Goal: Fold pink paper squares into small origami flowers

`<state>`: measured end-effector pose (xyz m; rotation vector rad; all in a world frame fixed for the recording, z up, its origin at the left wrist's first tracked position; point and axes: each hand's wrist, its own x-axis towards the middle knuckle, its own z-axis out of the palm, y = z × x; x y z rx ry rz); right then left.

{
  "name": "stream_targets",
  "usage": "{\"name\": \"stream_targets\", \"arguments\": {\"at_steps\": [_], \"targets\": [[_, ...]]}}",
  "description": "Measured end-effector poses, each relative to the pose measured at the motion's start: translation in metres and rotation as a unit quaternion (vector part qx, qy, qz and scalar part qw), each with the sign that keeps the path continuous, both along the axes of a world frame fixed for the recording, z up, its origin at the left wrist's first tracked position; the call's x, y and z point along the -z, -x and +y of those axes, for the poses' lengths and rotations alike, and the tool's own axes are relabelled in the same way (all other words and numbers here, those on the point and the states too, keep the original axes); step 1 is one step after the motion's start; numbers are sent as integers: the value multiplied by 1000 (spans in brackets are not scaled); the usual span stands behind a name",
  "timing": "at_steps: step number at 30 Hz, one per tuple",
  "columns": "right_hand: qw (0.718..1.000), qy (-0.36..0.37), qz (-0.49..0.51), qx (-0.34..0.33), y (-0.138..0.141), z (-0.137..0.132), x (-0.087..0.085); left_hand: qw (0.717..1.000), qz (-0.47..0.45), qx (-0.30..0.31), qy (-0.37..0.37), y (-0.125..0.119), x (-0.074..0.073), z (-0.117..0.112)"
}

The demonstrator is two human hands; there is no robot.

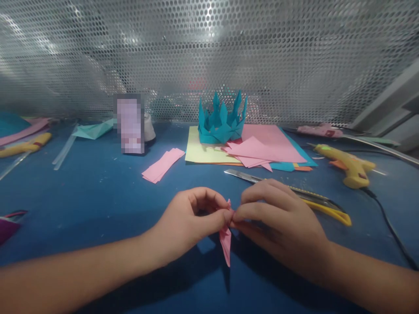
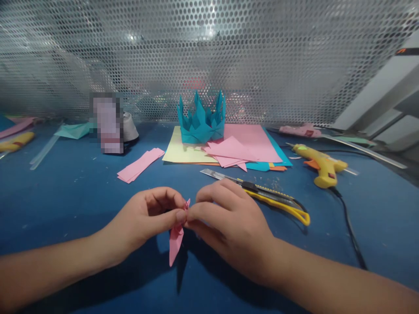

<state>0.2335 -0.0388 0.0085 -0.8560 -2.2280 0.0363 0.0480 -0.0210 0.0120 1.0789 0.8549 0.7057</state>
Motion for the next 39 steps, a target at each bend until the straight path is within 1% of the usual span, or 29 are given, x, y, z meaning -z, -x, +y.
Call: {"name": "stream_targets", "arguments": {"at_steps": [6,12,18,27,30,36,39], "targets": [[998,-16,-33,-43,-6,2,3,1000,-21,10,13,2,1,1],[996,-33,-49,-64,-10,3,2,1000,-12,21,11,3,0,2],[996,29,-23,-84,-7,4,1,1000,10,19,-1,2,0,2],[987,128,24,-92,-3,2,-1,998,41,37,-40,4,3,3],[985,152,39,-78,-3,3,-1,996,57,43,-54,5,3,2],[974,211,66,-42,0,4,-2,984,112,52,-125,5,1,-2],[970,230,72,-31,1,3,-3,983,125,49,-128,3,1,-3]]}}
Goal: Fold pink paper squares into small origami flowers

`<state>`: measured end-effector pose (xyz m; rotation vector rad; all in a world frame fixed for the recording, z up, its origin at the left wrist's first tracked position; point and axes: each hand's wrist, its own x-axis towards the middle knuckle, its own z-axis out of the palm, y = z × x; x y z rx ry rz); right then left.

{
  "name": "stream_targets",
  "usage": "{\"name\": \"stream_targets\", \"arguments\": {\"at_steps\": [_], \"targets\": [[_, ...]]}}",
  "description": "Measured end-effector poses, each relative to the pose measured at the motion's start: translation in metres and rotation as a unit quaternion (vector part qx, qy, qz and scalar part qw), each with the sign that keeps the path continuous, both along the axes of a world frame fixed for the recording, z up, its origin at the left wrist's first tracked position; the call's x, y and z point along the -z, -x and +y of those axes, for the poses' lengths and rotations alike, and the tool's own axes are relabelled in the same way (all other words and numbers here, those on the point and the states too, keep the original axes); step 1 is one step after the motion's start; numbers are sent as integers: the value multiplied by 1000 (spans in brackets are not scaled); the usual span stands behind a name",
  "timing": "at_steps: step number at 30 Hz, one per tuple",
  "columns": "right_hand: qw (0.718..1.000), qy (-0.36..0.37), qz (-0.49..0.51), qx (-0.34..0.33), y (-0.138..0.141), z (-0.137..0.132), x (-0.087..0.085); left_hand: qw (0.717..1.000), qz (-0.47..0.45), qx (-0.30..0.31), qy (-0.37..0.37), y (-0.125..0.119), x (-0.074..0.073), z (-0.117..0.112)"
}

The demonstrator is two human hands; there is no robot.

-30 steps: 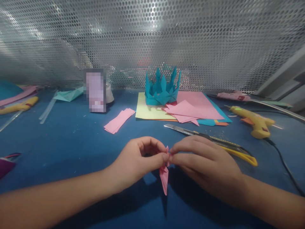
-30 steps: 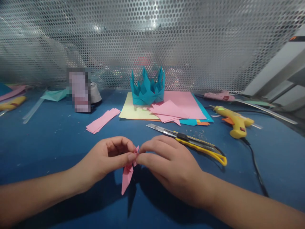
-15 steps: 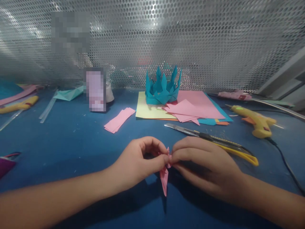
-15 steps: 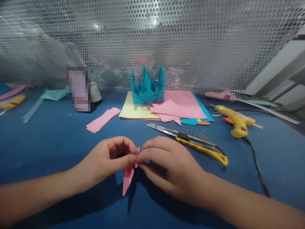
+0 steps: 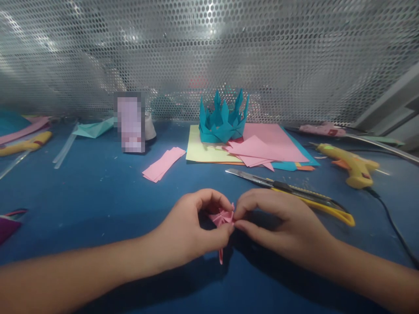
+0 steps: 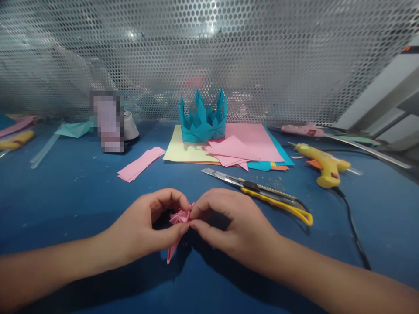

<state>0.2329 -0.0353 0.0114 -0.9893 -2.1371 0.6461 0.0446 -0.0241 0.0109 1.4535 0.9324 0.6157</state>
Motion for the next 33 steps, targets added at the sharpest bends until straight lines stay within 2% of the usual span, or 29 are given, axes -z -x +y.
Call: {"name": "stream_targets", "arguments": {"at_steps": [5,15,23,33], "targets": [[1000,3,2,-5,0,0,-3,1000,22,-21,-2,-2,0,-1],[993,-113,-37,-3,-1,-4,1,1000,12,-21,-3,-3,1,-3],[999,-24,-10,38,1,-3,-5,1000,1,0,-11,-1,1,-2],[995,51,-1,84,3,-4,-2,1000,16,-3,-7,-2,1,-2]]}}
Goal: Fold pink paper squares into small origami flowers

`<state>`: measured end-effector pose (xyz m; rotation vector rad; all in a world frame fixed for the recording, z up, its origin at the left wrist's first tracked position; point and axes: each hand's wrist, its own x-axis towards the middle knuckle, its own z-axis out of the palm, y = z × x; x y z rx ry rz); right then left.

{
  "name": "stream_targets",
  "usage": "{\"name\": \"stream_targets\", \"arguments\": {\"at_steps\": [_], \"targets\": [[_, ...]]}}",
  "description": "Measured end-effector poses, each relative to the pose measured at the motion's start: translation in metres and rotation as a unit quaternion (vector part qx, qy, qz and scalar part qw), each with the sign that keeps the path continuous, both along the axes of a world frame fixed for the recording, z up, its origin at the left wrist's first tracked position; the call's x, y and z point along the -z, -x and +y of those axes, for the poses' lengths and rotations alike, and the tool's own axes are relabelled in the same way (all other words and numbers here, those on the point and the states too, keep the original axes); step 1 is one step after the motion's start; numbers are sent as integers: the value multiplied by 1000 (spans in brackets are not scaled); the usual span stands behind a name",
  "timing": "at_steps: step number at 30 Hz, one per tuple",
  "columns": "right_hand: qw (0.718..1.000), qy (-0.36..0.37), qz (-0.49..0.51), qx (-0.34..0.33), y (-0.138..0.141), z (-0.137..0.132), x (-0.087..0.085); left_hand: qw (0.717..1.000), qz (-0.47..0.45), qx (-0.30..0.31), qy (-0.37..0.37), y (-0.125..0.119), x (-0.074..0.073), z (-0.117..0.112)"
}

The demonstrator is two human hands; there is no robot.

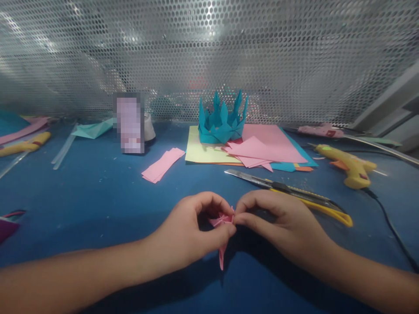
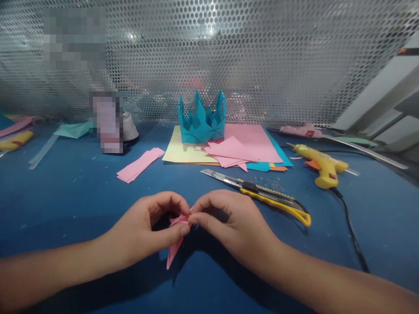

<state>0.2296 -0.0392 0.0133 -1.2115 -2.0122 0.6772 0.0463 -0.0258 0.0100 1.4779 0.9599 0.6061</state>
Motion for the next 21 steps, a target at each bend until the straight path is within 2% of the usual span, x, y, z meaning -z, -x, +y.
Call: {"name": "stream_targets", "arguments": {"at_steps": [16,21], "targets": [[997,67,46,4,3,-2,-1,999,31,-12,-38,1,2,-1],[990,118,80,-10,4,0,2,997,11,-27,-69,2,6,-3]]}}
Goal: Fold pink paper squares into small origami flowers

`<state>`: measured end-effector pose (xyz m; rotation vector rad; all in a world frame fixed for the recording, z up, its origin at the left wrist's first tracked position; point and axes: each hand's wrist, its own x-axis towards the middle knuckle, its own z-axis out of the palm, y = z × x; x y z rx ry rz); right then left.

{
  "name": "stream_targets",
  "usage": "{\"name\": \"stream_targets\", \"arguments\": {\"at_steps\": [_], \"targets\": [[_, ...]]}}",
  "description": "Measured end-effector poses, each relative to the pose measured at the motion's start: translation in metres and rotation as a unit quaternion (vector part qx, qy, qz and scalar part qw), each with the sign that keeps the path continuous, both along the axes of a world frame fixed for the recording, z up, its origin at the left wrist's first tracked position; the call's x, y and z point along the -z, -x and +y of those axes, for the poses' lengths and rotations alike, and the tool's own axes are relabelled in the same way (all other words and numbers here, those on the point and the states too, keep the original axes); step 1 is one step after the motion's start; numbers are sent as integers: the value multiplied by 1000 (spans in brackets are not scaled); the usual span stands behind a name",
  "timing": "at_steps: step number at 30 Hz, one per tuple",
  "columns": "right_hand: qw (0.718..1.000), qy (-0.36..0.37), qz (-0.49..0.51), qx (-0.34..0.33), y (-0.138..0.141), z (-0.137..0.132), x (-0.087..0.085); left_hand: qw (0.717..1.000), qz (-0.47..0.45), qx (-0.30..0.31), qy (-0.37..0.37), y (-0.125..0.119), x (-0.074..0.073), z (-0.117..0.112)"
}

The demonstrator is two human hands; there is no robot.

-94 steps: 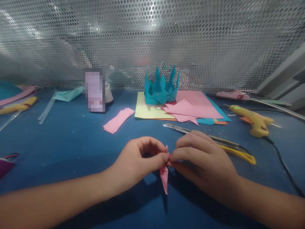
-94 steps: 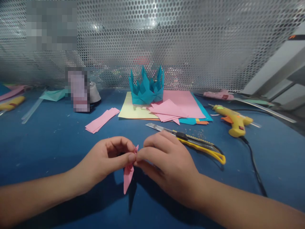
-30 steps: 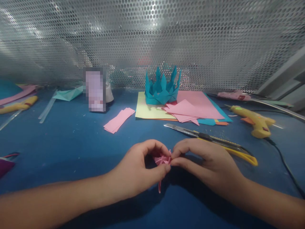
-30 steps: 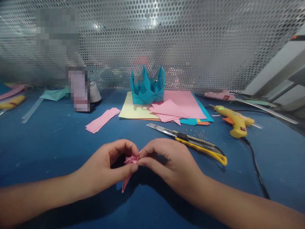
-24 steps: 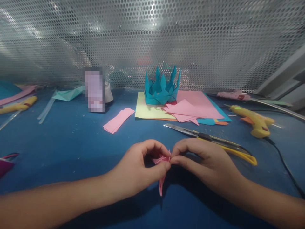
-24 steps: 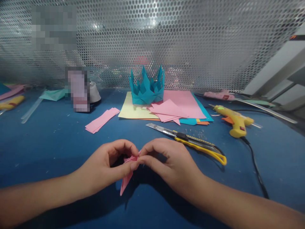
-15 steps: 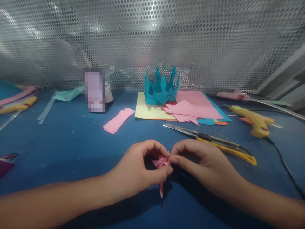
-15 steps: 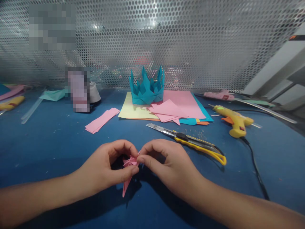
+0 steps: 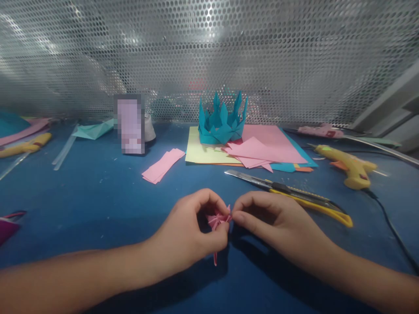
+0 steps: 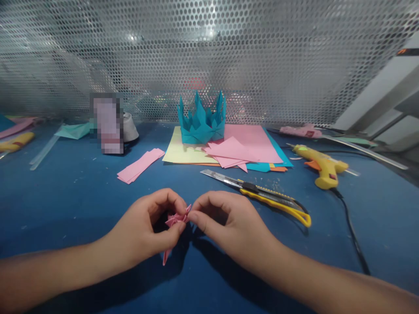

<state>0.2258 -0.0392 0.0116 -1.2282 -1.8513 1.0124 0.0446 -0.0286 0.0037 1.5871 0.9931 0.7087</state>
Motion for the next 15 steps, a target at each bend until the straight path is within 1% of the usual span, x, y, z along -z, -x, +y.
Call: {"name": "stream_targets", "arguments": {"at_steps": [3,6,11,15], "targets": [[1000,30,-10,-4,0,0,1,1000,-2,-2,-18,1,3,-1],[999,37,-23,-5,1,-1,2,1000,7,-3,-19,1,5,-2],[999,42,-15,-1,2,-2,2,999,15,1,-29,1,6,0],[997,66,-30,9,2,-1,2,999,17,-9,-37,1,5,2]]}}
